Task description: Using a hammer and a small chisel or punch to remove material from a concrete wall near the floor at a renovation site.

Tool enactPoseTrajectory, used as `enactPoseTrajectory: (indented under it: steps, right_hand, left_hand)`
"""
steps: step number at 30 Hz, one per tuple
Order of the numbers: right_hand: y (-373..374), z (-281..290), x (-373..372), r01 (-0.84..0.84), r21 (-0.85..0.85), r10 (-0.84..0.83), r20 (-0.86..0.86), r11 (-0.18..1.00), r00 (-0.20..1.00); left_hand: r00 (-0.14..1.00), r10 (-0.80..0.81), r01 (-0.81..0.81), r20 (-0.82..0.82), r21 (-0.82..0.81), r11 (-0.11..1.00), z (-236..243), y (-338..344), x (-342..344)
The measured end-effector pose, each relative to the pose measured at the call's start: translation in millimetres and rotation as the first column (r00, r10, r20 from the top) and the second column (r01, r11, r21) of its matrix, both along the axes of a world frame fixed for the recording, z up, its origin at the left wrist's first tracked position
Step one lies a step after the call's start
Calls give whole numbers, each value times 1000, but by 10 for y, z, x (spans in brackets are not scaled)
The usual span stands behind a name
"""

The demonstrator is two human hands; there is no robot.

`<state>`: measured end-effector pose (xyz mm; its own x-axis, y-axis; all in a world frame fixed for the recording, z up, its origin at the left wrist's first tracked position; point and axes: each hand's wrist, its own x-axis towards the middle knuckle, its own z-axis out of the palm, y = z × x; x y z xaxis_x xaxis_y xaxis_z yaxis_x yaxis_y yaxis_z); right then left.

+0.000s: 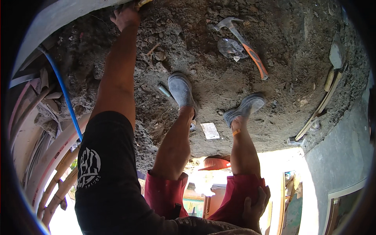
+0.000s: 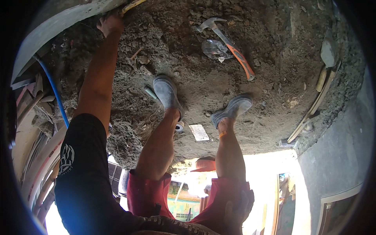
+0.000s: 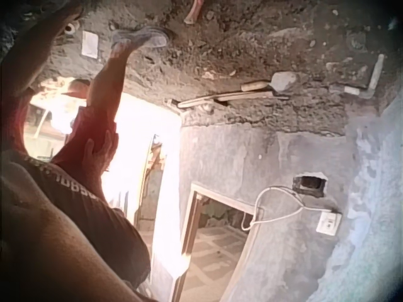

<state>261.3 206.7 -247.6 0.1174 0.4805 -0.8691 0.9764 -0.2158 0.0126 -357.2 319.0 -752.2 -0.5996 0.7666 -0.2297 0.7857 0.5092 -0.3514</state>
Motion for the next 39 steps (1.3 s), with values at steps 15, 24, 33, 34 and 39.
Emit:
enactPoseTrajectory:
  steps: [15, 24, 33, 34, 39]
  right_hand:
    - [-65, -177, 28, 63, -113, -81, -162, 992, 983]
    - [925, -3313, -56, -147, 380, 261, -268, 913, 928]
    - [1810, -4929, -964, -515, 386, 532, 72, 765, 844]
    - [1818, -4813, -1119, -464, 130, 475, -70, 876, 877]
    - [1731, -4468, -921, 111, -576, -438, -469, 810, 767]
  left_hand:
    - [964, -71, 63, 257, 40, 997, 738, -34, 718]
    - [-156, 420, -166, 894, -443, 881, 2567, -797, 2982]
    - [-621, 470, -259, 628, -730, 633, 3749, -1620, 4634]
    - [-491, 534, -229, 688, -693, 683, 3678, -1697, 4690]
    - [-459, 568, -219, 683, -706, 673, 3525, -1708, 4895]
